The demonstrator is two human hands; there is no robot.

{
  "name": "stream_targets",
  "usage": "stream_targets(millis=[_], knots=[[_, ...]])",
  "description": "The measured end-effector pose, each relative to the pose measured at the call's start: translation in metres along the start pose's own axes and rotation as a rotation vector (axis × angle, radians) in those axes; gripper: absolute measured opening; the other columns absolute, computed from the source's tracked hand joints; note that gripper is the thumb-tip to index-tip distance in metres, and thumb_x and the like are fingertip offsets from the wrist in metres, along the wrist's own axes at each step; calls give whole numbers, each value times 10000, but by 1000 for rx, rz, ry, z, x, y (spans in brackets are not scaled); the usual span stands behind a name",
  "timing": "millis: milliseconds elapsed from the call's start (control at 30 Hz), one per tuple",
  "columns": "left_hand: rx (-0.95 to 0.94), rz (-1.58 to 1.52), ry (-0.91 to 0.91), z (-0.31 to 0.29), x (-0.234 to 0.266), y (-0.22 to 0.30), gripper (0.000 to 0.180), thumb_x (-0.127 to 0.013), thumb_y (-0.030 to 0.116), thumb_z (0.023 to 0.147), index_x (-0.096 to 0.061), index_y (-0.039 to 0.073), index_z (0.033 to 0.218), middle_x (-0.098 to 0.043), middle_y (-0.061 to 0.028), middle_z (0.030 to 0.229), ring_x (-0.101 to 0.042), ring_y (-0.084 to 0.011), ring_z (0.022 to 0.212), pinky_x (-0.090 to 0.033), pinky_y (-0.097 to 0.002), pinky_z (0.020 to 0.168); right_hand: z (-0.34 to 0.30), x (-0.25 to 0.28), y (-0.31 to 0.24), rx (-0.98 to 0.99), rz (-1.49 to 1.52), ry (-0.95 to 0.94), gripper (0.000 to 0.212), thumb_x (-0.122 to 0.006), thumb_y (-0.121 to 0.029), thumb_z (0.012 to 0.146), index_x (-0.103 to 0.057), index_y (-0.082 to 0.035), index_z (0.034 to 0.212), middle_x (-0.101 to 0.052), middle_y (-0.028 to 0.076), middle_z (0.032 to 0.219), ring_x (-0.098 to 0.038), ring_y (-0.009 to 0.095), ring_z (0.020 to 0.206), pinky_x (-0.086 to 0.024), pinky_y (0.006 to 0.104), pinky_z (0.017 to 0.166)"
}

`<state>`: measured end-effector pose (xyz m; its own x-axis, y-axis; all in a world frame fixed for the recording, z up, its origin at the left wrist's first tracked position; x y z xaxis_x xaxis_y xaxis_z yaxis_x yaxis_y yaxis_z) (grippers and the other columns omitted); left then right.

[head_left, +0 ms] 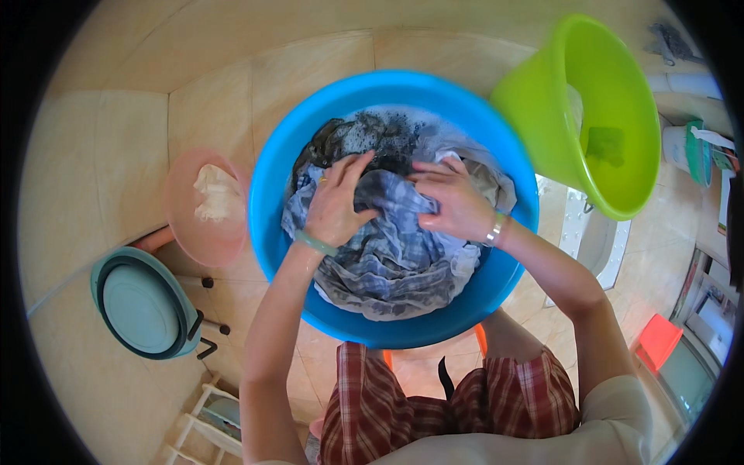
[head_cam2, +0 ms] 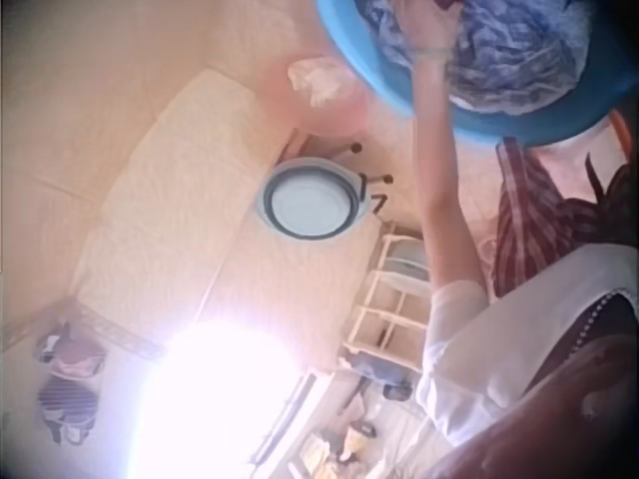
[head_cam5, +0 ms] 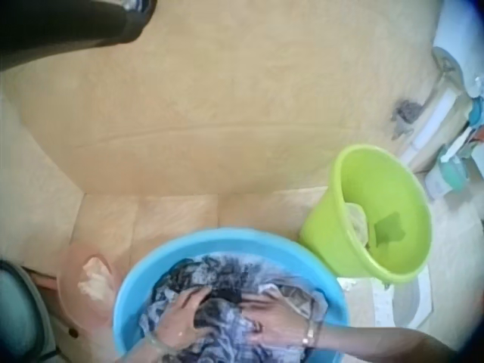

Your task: The person hand-washes a mixed load of clothes in a blue basin filled with soapy water. They repeatedly submerge, agitate, and wring out garments, then transfer them one by one into a green bucket beside the basin.

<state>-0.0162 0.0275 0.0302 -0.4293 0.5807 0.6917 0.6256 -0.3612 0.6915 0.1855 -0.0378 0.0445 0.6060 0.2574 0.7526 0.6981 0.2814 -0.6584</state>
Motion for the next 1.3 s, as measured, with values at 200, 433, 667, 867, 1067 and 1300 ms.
stream_targets(millis=[200,433,667,867,1067,1300], knots=[[209,-339,-295,-7,-6,-22,778,-874,421,631,-597,12,1232,-567,-134,1299,-535,-286,1217,-399,-392,1048,-4,55,-8,-410,995,109,362,-740,-136,781,-593,-31,1095,-646,125,1020,-564,120,869,-473,269,770],[902,-1246,245,-12,-74,-55,843,-767,470,789,-432,-72,1342,-546,-183,1305,-534,-255,1172,-373,-341,1045,47,-16,57,-415,169,491,518,-698,-245,864,-468,-73,1295,-552,177,1119,-601,283,970,-513,391,826],[762,-965,524,-6,-109,-84,597,-728,139,788,-456,-33,1291,-617,-135,1189,-589,-251,1039,-436,-334,938,55,-88,66,-603,-211,-239,465,-615,-339,886,-470,-170,1295,-541,198,1178,-583,401,1076,-523,481,809],[674,-1571,510,-7,-102,-52,601,-735,361,839,-505,15,1272,-575,-119,1260,-563,-239,1114,-425,-360,994,65,-63,57,-421,123,99,271,-638,-193,834,-591,-125,1092,-589,123,1095,-602,333,1012,-497,442,828],[483,-2039,23,-13,-72,-11,458,-471,329,1008,-467,57,1376,-598,-133,1220,-587,-234,1051,-502,-377,847,6,-49,-100,243,-36,55,152,-672,-198,793,-600,-164,922,-527,9,851,-553,180,871,-433,347,697],[174,-2166,-187,-5,-117,-31,405,-482,381,1001,-515,70,1259,-572,-58,923,-550,-147,792,-453,-294,599,19,-59,-127,190,-17,212,243,-671,-340,817,-565,-122,801,-524,32,842,-587,179,771,-481,328,649]])
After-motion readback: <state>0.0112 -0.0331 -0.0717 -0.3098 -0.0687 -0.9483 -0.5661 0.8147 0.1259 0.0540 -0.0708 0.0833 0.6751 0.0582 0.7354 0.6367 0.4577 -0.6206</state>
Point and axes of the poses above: each hand's wrist, its own z-axis towards the middle knuckle, its own x-axis out of the back of the hand, y = z × x, the point moved 4 cm from there along z, towards the middle knuckle
